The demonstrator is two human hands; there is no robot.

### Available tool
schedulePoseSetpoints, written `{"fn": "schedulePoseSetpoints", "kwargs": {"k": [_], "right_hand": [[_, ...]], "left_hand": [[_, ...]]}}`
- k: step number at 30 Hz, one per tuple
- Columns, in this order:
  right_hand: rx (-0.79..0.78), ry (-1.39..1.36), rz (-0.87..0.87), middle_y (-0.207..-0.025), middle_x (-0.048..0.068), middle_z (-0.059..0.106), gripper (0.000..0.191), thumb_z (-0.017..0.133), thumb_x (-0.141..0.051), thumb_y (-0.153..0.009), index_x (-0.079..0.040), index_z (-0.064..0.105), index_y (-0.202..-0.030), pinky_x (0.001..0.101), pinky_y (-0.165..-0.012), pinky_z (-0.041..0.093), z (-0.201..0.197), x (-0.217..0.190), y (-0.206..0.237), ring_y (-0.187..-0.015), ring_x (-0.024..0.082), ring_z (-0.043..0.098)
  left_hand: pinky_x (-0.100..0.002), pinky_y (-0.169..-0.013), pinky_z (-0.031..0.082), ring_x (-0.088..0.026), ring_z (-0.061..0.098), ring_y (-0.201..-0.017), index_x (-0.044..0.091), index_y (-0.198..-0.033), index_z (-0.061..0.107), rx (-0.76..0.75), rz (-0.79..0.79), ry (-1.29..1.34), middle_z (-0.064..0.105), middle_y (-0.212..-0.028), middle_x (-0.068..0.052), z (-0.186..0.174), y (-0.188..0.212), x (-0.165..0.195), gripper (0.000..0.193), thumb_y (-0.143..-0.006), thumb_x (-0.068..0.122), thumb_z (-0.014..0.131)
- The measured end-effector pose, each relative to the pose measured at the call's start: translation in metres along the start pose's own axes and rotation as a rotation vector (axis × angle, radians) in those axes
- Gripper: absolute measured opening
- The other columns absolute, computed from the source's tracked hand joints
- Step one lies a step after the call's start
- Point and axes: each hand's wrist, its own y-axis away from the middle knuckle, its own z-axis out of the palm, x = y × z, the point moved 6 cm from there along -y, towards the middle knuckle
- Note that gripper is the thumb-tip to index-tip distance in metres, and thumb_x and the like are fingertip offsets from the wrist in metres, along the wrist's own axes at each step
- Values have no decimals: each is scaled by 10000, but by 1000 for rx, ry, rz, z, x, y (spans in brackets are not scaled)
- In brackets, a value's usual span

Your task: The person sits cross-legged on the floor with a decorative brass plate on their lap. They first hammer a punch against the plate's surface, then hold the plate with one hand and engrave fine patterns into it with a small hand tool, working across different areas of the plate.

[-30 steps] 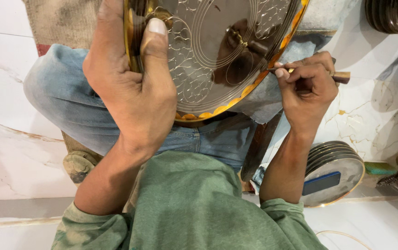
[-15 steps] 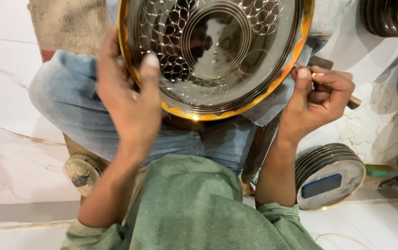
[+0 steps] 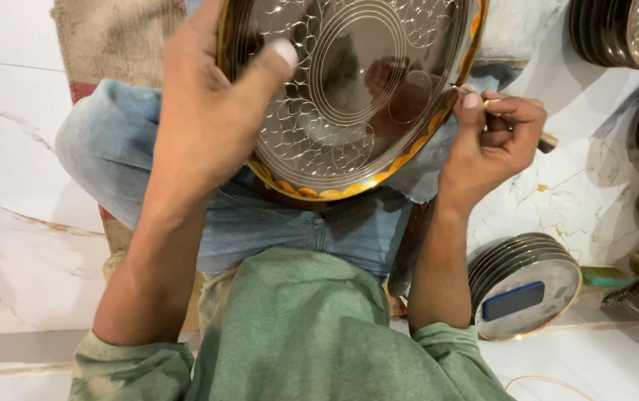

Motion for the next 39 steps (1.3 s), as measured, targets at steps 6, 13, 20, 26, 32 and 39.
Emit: {"fn": "schedulePoseSetpoints", "kwargs": {"k": [6,13,20,26,32,39], "right_hand": [[-41,123,-74,-1137,77,534,218,724,88,-1107,24,516,-1097,274,-864,656,5,-6,1,-954,138,675],[-85,248,-132,-1185,85,532,228,721,45,-1123,31,505,-1051,256,-855,666,11,-11,-1,-934,126,695],[-38,465,-210,-1086,101,548,315,799,-25,-1105,3,519,-963,218,-668,487,11,-18,3,-830,122,582],[-38,509,-303,-1048,97,537,338,796,-22,-1101,2,501,-938,264,-748,510,15,-24,2,-949,155,593],[-80,423,-184,-1129,107,543,364,784,31,-1118,5,479,-921,234,-763,613,13,-17,3,-926,118,622],[-160,378,-190,-1110,113,538,371,803,55,-1113,12,484,-929,235,-778,597,7,-13,-2,-943,130,644]], "left_hand": [[-229,-828,499,-46,561,-888,-15,-1407,540,162,-87,-129,660,-1070,30,2,4,12,383,-1027,-50,576],[-263,-655,395,-90,410,-695,24,-1431,530,196,-48,-377,500,-798,-1,6,18,23,387,-1058,-73,575],[-247,-665,387,-87,400,-711,11,-1451,497,172,79,-444,535,-848,-29,9,22,28,394,-1087,-125,559],[-247,-669,393,-83,417,-724,7,-1428,504,160,84,-427,545,-871,-28,9,21,28,369,-1086,-122,556],[-248,-654,383,-75,401,-704,9,-1423,512,178,95,-398,535,-861,-25,11,21,27,361,-1092,-131,548],[-249,-610,352,-69,402,-656,9,-1389,525,183,96,-434,498,-805,-6,11,21,29,308,-1110,-113,573]]}}
